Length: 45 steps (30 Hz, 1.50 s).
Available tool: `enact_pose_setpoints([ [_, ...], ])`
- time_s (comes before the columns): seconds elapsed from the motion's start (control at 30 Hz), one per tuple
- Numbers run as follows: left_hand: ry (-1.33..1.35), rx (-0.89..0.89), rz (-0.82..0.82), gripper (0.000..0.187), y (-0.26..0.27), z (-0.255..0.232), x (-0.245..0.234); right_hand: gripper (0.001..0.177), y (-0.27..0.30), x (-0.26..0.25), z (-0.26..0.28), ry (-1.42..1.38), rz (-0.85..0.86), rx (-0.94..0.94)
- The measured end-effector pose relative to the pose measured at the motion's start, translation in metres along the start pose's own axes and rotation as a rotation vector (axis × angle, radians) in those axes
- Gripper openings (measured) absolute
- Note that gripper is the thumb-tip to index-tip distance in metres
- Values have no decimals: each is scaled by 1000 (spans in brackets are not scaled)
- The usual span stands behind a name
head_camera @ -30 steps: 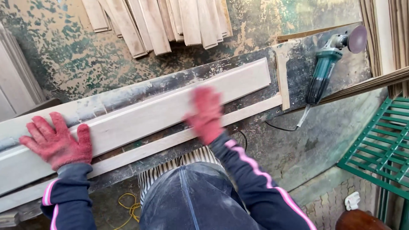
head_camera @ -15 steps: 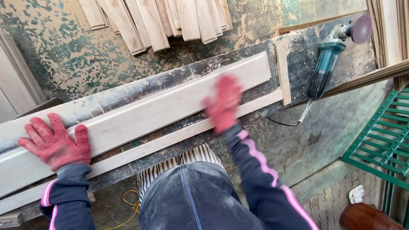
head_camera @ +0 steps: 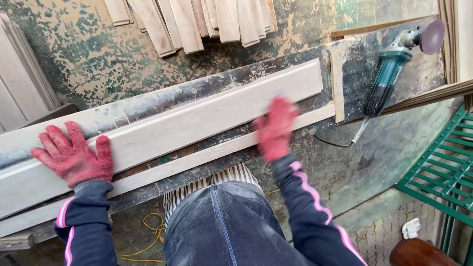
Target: Manual sanding of a wooden plank using a sanding block.
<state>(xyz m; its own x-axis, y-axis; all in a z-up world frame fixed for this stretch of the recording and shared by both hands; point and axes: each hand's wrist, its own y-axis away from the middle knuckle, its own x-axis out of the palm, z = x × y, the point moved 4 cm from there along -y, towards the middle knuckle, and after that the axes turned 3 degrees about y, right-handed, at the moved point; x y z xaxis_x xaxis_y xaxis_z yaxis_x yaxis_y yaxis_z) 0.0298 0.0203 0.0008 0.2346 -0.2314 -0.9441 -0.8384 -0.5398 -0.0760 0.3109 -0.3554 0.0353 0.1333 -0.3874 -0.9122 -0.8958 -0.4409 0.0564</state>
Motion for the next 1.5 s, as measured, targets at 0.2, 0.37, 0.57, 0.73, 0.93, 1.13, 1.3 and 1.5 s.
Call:
enact_pose_setpoints([
  [0.2,-35,-14,8,76,2,5,5,78,31,63,-20,-282,67,-231],
  [0.37,-3,-26,17,76,4,5,4,82,44,64,7,-377,-35,-124],
  [0.57,-11,9,-7,78,0,2,2,60,16,13,-2,-250,-95,-246],
  [0.73,-35,-36,11,76,2,4,3,85,10,55,-29,-347,107,114],
  [0.93,-111,-32,9,76,4,11,7,97,62,2,86,-692,-108,-370],
  [1.13,-147,-69,-18,79,9,21,21,58,-26,67,-70,-62,126,18],
  [1.3,-82,-97,-29,80,3,8,11,87,-9,61,25,-262,132,-195],
  [1.5,-58,-83,-61,81,4,5,9,99,80,-33,212,-597,27,-938],
])
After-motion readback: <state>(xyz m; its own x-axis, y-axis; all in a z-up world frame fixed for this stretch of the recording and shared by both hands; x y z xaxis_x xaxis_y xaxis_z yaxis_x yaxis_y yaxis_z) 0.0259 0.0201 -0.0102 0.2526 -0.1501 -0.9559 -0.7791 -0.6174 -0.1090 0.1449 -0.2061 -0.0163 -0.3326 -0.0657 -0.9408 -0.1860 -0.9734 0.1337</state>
